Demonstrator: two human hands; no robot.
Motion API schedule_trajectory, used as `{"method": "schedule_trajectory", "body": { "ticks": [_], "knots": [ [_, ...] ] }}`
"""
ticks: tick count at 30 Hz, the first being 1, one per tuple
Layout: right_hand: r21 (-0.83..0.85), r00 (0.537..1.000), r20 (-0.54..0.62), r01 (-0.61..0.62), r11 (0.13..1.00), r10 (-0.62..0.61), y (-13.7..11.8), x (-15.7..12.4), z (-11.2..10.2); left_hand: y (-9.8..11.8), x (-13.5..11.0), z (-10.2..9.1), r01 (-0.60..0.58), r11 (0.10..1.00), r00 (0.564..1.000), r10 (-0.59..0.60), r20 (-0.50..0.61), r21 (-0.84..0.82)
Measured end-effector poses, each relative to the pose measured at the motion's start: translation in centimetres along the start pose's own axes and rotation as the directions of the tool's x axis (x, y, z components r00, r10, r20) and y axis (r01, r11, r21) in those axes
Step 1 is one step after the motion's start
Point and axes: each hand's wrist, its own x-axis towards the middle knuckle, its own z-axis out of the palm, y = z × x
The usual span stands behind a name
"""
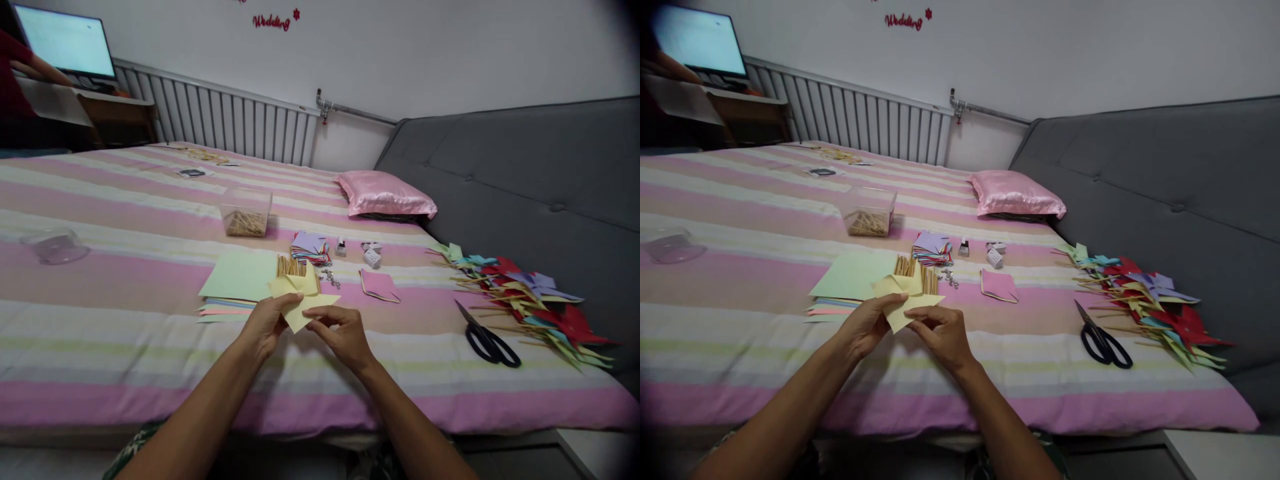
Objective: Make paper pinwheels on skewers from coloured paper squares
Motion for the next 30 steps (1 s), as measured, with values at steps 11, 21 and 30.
{"method": "schedule_trajectory", "body": {
  "ticks": [11,21,30],
  "knots": [
    [0.201,0.97,-0.163,-0.145,0.969,0.179,-0.1,0.4,0.9,-0.7,-0.3,0.2,-0.104,0.99,0.994,0.108,-0.036,0.091],
    [0.166,0.951,-0.243,-0.152,0.974,0.19,0.2,0.5,0.9,-1.4,0.0,-0.2,-0.222,0.936,0.97,0.24,-0.035,0.274],
    [0.116,0.951,-0.268,-0.125,0.985,0.153,0.4,0.7,0.6,-1.4,0.1,0.0,-0.269,0.9,0.958,0.287,-0.001,0.344]
  ]
}}
